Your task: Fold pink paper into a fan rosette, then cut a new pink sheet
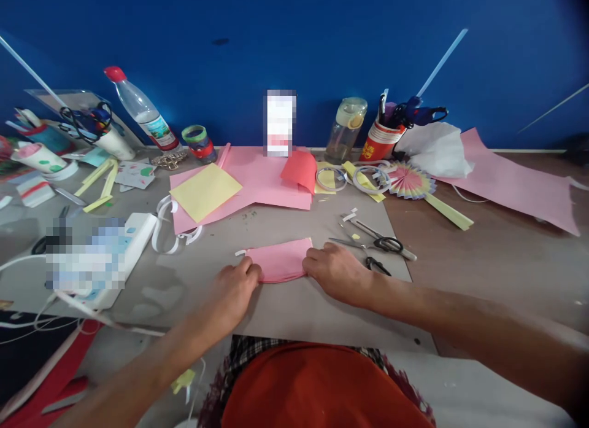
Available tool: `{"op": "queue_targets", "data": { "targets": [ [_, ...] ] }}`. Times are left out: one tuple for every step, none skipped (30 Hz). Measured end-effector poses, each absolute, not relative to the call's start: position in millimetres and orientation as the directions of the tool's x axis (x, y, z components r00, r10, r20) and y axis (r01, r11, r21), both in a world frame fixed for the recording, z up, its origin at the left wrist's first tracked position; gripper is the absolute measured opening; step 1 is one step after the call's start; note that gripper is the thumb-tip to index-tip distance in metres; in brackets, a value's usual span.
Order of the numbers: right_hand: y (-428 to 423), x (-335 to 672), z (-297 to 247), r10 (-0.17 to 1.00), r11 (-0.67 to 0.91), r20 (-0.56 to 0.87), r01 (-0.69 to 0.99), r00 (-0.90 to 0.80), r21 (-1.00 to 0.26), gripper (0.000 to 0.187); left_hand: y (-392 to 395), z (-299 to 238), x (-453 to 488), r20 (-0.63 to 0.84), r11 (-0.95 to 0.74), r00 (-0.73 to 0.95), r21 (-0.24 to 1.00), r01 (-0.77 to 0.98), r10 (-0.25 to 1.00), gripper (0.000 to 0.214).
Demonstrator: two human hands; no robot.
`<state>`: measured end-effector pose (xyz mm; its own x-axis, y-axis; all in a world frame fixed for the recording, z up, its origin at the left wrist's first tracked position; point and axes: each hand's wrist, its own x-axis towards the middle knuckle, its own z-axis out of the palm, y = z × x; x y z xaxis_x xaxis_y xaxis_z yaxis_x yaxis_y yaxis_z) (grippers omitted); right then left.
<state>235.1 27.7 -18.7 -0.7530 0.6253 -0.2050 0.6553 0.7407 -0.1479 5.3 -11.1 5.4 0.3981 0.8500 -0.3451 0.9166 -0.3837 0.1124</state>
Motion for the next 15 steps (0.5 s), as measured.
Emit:
{"op": "queue_targets", "data": {
  "targets": [
    [32,235,-18,0.636,0.709,-0.229,0.675,-0.737,-0.205,0.018,-9,5,2,-0.343,-0.352,0.402,0.201,0.914,0.849,0.020],
    [36,235,-17,0.649,0.666,-0.257,0.698,-0.716,-0.261,0.017,-5,3,-1,-0.337,-0.314,0.403,0.288,0.905,0.851,0.018],
    [41,235,-16,0.664,0.616,-0.290,0.724,-0.690,-0.311,0.015,-1,1,-5,-0.334,-0.272,0.397,0.363,0.891,0.855,0.014],
    [46,235,-15,0.677,0.560,-0.328,0.750,-0.659,-0.352,0.012,3,-2,-8,-0.340,-0.227,0.384,0.419,0.879,0.859,0.011],
    [51,235,-15,0.686,0.501,-0.368,0.775,-0.627,-0.386,0.010,8,-5,-11,-0.358,-0.176,0.365,0.464,0.868,0.859,0.009],
    [54,235,-15,0.690,0.445,-0.408,0.795,-0.598,-0.413,0.008,12,-7,-13,-0.391,-0.127,0.355,0.502,0.856,0.849,0.008],
    [57,236,-15,0.690,0.395,-0.442,0.810,-0.574,-0.434,0.008,15,-9,-15,-0.418,-0.086,0.348,0.530,0.844,0.839,0.008],
    [60,235,-15,0.688,0.355,-0.466,0.818,-0.557,-0.453,0.008,17,-11,-16,-0.435,-0.060,0.346,0.549,0.834,0.831,0.009],
    [62,235,-15,0.688,0.325,-0.480,0.822,-0.545,-0.467,0.008,18,-11,-16,-0.444,-0.045,0.346,0.560,0.827,0.826,0.009],
    [63,234,-14,0.691,0.305,-0.486,0.826,-0.535,-0.474,0.008,19,-12,-16,-0.443,-0.040,0.344,0.566,0.824,0.828,0.009],
    [64,233,-13,0.695,0.294,-0.491,0.831,-0.525,-0.473,0.008,18,-11,-16,-0.436,-0.040,0.340,0.566,0.823,0.833,0.009],
    [65,232,-12,0.700,0.287,-0.495,0.838,-0.514,-0.464,0.008,18,-11,-16,-0.427,-0.041,0.334,0.564,0.825,0.840,0.008],
    [66,231,-10,0.704,0.283,-0.501,0.846,-0.504,-0.453,0.008,17,-10,-15,-0.418,-0.046,0.330,0.561,0.827,0.846,0.007],
    [66,229,-8,0.703,0.283,-0.509,0.852,-0.497,-0.440,0.008,16,-10,-15,-0.410,-0.051,0.327,0.556,0.829,0.851,0.007],
    [67,227,-7,0.698,0.290,-0.518,0.856,-0.495,-0.428,0.008,15,-10,-14,-0.403,-0.062,0.330,0.551,0.832,0.854,0.007]
  ]
}}
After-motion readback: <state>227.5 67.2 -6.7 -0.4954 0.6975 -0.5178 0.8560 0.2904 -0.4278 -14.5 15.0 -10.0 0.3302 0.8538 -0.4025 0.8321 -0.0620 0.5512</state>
